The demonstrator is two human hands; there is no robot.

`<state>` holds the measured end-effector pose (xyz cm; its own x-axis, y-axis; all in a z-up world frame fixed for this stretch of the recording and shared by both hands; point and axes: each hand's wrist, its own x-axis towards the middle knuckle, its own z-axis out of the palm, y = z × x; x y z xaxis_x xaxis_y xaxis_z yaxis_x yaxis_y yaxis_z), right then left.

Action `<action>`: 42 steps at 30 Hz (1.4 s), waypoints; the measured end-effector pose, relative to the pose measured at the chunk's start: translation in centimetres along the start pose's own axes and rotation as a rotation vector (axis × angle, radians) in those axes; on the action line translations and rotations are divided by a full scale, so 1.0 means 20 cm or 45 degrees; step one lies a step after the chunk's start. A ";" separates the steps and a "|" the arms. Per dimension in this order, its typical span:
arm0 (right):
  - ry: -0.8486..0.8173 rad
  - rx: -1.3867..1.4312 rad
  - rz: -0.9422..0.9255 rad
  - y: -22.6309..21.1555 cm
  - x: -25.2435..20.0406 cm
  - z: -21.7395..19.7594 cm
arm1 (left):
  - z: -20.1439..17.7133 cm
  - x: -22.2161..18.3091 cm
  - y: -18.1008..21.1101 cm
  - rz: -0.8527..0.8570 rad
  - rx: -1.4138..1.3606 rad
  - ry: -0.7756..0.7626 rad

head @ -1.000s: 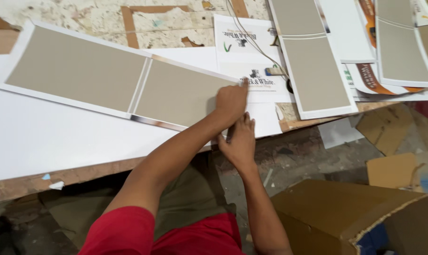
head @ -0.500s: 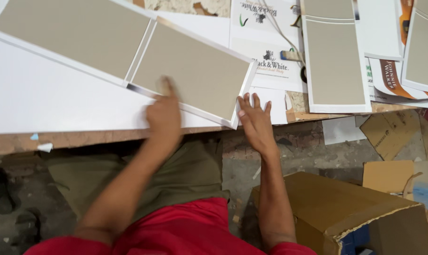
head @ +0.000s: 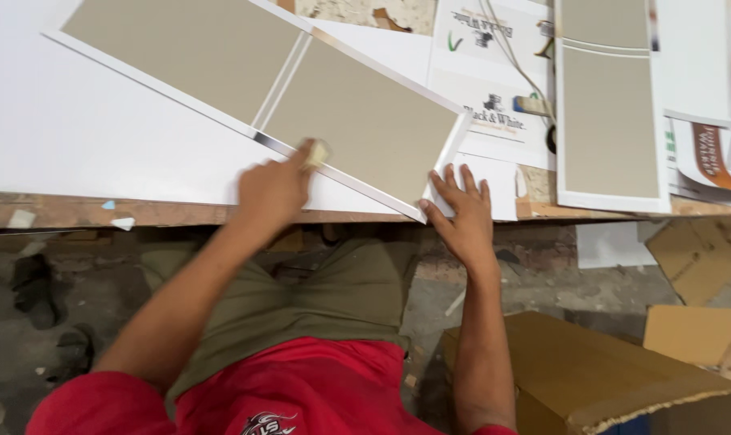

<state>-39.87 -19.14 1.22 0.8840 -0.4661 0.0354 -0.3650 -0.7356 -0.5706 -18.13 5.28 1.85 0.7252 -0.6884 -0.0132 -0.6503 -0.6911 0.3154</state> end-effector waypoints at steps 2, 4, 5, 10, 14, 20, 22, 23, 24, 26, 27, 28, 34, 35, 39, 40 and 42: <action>0.020 -0.061 0.010 -0.03 0.00 -0.01 | -0.12 0.02 -0.18 -0.071 0.134 0.089; -0.008 -0.015 0.007 -0.04 0.01 -0.02 | -0.19 0.00 -0.28 -0.147 0.126 0.162; 0.004 0.009 0.030 -0.04 0.00 -0.03 | -0.21 0.03 -0.30 -0.146 0.103 0.145; 0.087 -0.041 -0.031 -0.03 0.00 0.02 | -0.15 -0.04 -0.26 -0.063 0.052 0.283; 0.464 -0.151 -0.013 -0.08 -0.09 0.12 | -0.15 0.08 -0.02 0.318 -0.198 0.348; 0.666 0.009 0.121 -0.29 -0.30 0.34 | 0.10 0.36 0.44 0.997 -0.382 -0.351; 0.743 0.101 0.208 -0.34 -0.31 0.36 | 0.24 0.42 0.54 1.020 -0.255 -0.491; 0.775 0.150 0.240 -0.35 -0.31 0.36 | 0.29 0.46 0.56 1.046 -0.261 -0.365; 0.759 0.074 0.221 -0.35 -0.30 0.34 | 0.32 0.52 0.58 1.070 -0.268 -0.239; 0.738 -0.066 0.188 -0.35 -0.28 0.31 | 0.33 0.70 0.61 1.050 -0.203 -0.074; 0.704 -0.076 0.187 -0.34 -0.30 0.29 | 0.32 0.78 0.65 0.987 -0.147 -0.038; 0.670 -0.086 0.187 -0.33 -0.31 0.27 | 0.31 0.87 0.67 1.042 -0.104 0.222; 0.657 -0.060 0.157 -0.26 -0.25 0.22 | 0.33 0.97 0.74 1.192 -0.210 0.410; 0.672 -0.013 0.177 -0.27 -0.25 0.24 | 0.35 0.90 0.73 1.273 -0.255 0.401; 0.792 0.098 0.202 -0.22 -0.25 0.29 | 0.37 0.63 0.63 1.269 -0.258 0.134; 0.802 0.167 0.186 -0.20 -0.25 0.28 | 0.34 0.55 0.61 1.278 -0.260 0.079; 0.749 0.171 0.105 -0.14 -0.23 0.24 | 0.26 0.43 0.61 1.319 -0.265 0.008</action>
<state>-41.42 -12.53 -1.31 0.5305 -0.7406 0.4124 -0.3515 -0.6349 -0.6880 -21.03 -10.30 0.62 -0.1607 -0.9188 0.3607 -0.9010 0.2857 0.3264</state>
